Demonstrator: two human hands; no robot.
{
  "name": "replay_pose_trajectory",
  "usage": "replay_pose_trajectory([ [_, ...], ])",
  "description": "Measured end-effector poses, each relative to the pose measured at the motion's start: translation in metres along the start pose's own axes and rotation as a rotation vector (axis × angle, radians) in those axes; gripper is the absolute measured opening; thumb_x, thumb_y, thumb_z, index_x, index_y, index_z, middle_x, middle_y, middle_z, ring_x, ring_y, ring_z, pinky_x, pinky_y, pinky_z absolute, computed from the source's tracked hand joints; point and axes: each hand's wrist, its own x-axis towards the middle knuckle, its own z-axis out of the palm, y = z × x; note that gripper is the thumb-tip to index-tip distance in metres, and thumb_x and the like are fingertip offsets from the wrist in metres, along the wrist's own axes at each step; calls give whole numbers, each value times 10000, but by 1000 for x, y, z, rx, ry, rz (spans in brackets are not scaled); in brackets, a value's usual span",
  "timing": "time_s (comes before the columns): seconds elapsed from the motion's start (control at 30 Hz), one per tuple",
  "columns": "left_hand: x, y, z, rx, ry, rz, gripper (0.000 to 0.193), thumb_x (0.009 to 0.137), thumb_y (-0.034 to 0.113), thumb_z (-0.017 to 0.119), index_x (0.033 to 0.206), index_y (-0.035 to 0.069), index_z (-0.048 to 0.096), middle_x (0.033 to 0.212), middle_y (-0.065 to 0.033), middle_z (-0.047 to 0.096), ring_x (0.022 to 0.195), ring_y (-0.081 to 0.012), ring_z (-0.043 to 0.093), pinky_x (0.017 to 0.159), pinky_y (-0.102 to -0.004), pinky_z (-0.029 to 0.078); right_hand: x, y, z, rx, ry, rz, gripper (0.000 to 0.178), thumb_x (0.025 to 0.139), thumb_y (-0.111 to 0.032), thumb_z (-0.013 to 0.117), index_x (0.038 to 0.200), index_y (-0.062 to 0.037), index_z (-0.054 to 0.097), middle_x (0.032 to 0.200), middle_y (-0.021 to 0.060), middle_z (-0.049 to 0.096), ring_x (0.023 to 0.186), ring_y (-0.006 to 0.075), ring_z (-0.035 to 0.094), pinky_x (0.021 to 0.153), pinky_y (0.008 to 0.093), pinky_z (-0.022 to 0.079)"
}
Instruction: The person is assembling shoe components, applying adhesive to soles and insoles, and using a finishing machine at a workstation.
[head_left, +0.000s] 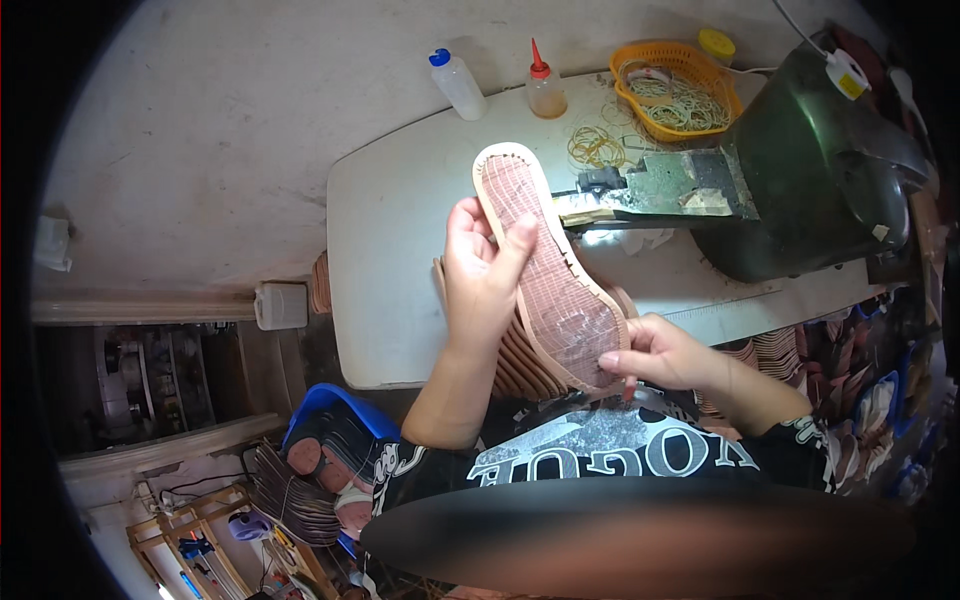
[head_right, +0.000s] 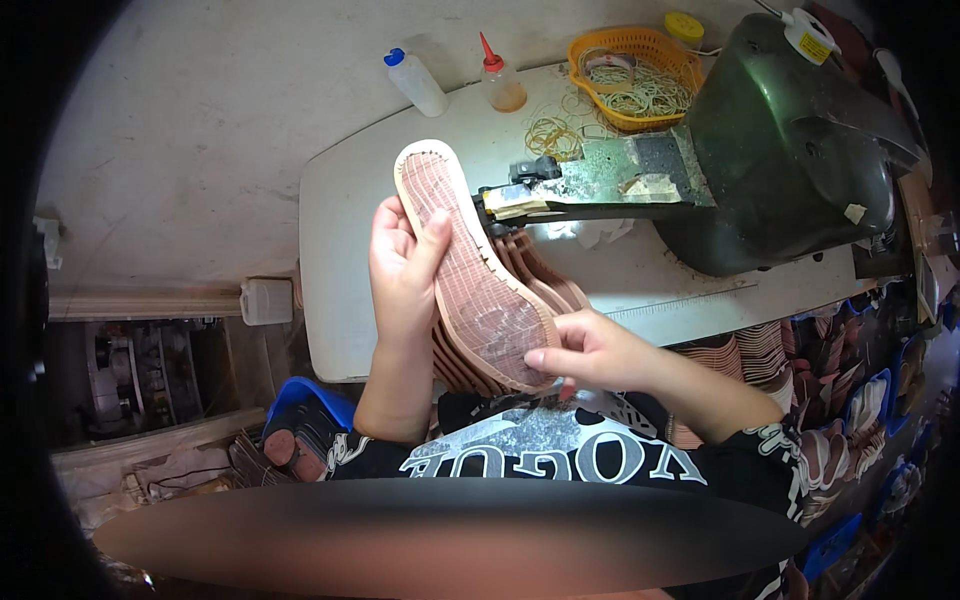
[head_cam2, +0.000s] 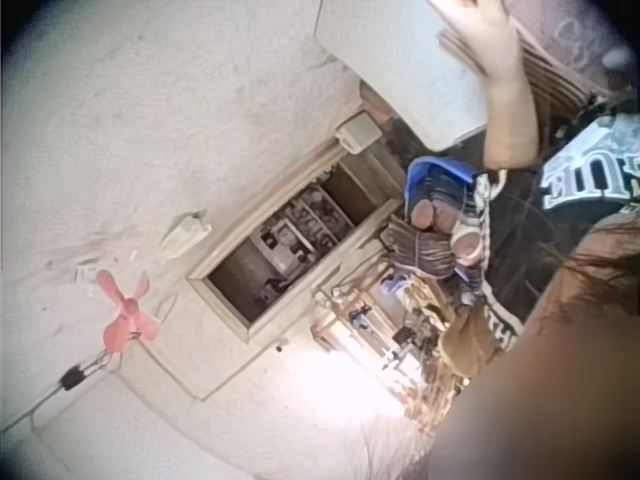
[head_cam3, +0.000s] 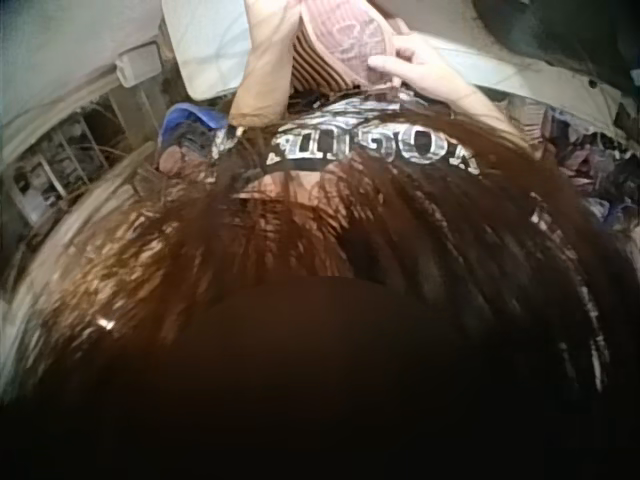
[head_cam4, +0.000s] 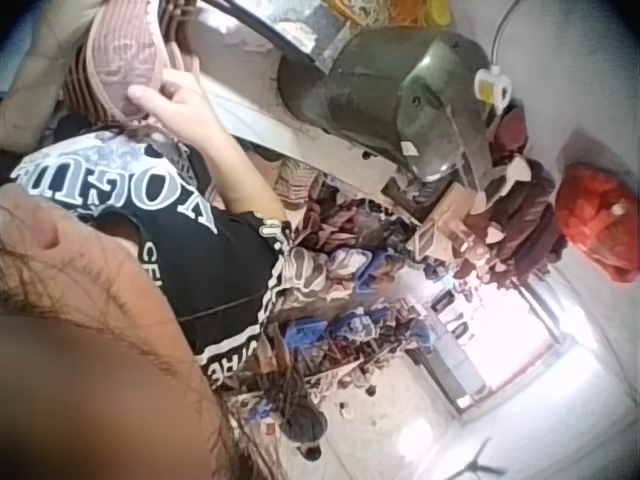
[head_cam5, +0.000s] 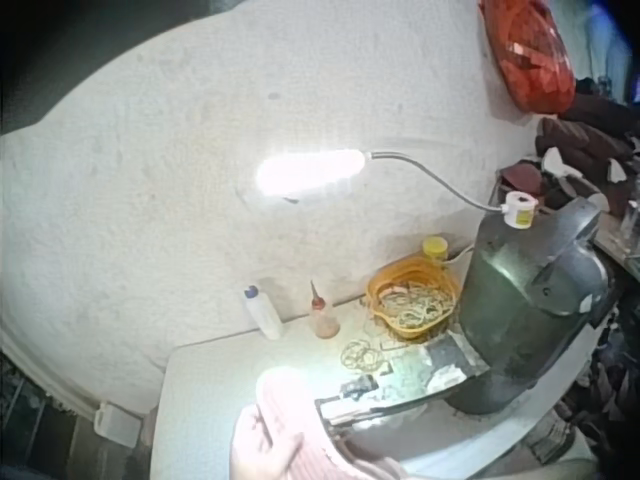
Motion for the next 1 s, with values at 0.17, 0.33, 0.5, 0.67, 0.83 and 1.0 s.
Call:
replay_pose_trajectory([
  [0.17, 52, -29, -15, 686, 56, 168, 325, 786, 248, 764, 917, -5, 608, 1120, -102, 526, 997, -197, 494, 921, -333, 405, 1, 8, 23, 164, 200, -244, 252, 985, -214, 531, 1116, -1, 570, 920, 51, 656, 706, 80, 618, 594, 224, 505],
  [0.33, 68, -51, -21, 533, -24, 3, 326, 796, 319, 735, 866, 14, 642, 1063, -115, 525, 1076, -256, 430, 998, -364, 317, 6, 8, 24, 268, 307, -293, 248, 997, -206, 505, 1100, 11, 569, 907, 62, 655, 683, 105, 642, 571, 211, 492],
  [0.5, 89, -60, -13, 560, -45, 40, 354, 785, 317, 725, 880, -17, 656, 974, -146, 551, 998, -277, 496, 901, -367, 402, 4, -3, 12, 300, 378, -297, 247, 989, -216, 516, 1075, 5, 584, 833, 51, 663, 620, 88, 626, 522, 182, 456],
  [0.67, 122, -66, -33, 772, -17, 58, 390, 776, 340, 730, 887, -27, 664, 995, -179, 585, 975, -290, 539, 880, -385, 433, 33, -9, -6, 275, 436, -325, 235, 964, -233, 561, 1000, -7, 613, 766, 46, 667, 549, 85, 620, 441, 168, 414],
  [0.83, 101, -29, -52, 484, -24, -115, 378, 878, 350, 674, 956, -19, 644, 1047, -132, 625, 945, -191, 609, 800, -342, 500, 64, -3, 18, 194, 415, -396, 250, 962, -247, 577, 947, 2, 601, 753, 32, 641, 593, 104, 617, 504, 198, 478],
  [1.0, 12, -9, -73, 54, 40, -187, 274, 994, 245, 525, 1115, 0, 544, 924, -42, 643, 832, -99, 617, 728, -257, 512, 63, 5, 54, -683, 462, -580, 153, 906, -141, 613, 865, 6, 604, 658, 118, 566, 559, 231, 589, 548, 351, 475],
])
